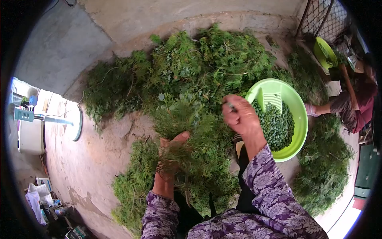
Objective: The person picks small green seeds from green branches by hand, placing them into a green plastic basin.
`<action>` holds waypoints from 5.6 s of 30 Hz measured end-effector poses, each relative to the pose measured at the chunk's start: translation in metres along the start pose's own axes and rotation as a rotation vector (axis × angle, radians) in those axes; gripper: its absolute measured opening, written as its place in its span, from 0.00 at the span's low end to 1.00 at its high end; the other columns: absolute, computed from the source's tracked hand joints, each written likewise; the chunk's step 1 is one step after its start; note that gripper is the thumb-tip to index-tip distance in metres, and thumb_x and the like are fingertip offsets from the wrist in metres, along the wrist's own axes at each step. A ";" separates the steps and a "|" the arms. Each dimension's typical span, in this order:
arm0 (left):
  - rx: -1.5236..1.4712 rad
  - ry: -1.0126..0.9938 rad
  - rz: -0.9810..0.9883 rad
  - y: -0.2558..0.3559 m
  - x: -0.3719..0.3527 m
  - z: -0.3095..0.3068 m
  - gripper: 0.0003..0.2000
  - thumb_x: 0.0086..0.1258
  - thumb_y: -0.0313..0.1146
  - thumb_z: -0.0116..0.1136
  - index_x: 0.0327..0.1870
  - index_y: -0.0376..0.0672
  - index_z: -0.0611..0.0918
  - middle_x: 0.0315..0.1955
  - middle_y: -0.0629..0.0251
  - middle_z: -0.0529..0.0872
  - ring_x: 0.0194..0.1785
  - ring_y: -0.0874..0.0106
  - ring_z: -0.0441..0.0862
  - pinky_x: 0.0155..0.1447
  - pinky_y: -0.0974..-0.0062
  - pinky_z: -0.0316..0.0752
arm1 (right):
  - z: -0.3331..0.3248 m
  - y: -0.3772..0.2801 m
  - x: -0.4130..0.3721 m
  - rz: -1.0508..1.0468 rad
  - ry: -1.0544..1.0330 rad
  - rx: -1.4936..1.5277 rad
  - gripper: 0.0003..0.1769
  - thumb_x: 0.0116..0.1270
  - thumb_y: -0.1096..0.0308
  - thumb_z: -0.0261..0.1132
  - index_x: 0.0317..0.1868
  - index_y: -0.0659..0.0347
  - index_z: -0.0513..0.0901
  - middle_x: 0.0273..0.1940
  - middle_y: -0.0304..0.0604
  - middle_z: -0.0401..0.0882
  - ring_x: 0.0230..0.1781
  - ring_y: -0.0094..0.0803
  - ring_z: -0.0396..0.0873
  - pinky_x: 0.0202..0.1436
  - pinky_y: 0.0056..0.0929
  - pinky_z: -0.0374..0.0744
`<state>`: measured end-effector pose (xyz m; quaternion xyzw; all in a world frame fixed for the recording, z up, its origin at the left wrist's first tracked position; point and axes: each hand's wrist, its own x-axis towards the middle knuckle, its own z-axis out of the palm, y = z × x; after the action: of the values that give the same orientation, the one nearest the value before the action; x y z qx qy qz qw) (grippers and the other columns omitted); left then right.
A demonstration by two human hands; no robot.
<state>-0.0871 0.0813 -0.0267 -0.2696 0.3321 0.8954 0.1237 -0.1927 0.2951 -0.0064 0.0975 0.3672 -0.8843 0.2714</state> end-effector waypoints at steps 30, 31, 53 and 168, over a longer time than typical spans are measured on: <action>0.609 0.025 0.041 -0.014 0.035 -0.034 0.19 0.59 0.40 0.60 0.45 0.35 0.75 0.37 0.60 0.80 0.37 0.73 0.79 0.40 0.78 0.75 | -0.009 0.000 0.006 -0.208 0.121 -0.060 0.04 0.60 0.71 0.59 0.34 0.62 0.74 0.27 0.40 0.74 0.22 0.22 0.71 0.16 0.16 0.64; 0.618 0.028 0.049 -0.013 0.036 -0.034 0.19 0.59 0.40 0.60 0.44 0.35 0.74 0.37 0.60 0.80 0.37 0.73 0.79 0.40 0.78 0.75 | -0.004 0.001 0.004 -0.107 0.085 -0.074 0.05 0.60 0.71 0.58 0.35 0.63 0.74 0.28 0.40 0.73 0.22 0.23 0.72 0.15 0.15 0.64; 0.708 0.068 0.291 0.000 0.010 0.004 0.19 0.64 0.37 0.48 0.52 0.34 0.68 0.42 0.57 0.77 0.40 0.71 0.77 0.42 0.75 0.76 | 0.012 0.030 0.005 0.109 -0.202 -0.500 0.12 0.57 0.69 0.63 0.41 0.63 0.77 0.30 0.32 0.75 0.27 0.17 0.69 0.22 0.18 0.67; 0.320 -0.233 0.185 -0.005 0.019 -0.022 0.13 0.64 0.44 0.50 0.32 0.43 0.76 0.23 0.70 0.71 0.26 0.74 0.66 0.36 0.70 0.64 | 0.024 0.045 0.003 -0.141 0.164 -1.430 0.17 0.48 0.71 0.61 0.40 0.69 0.76 0.25 0.45 0.77 0.20 0.28 0.74 0.27 0.28 0.73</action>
<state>-0.0917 0.0710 -0.0539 -0.1098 0.4767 0.8639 0.1199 -0.1701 0.2506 -0.0175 -0.0618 0.8807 -0.4328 0.1825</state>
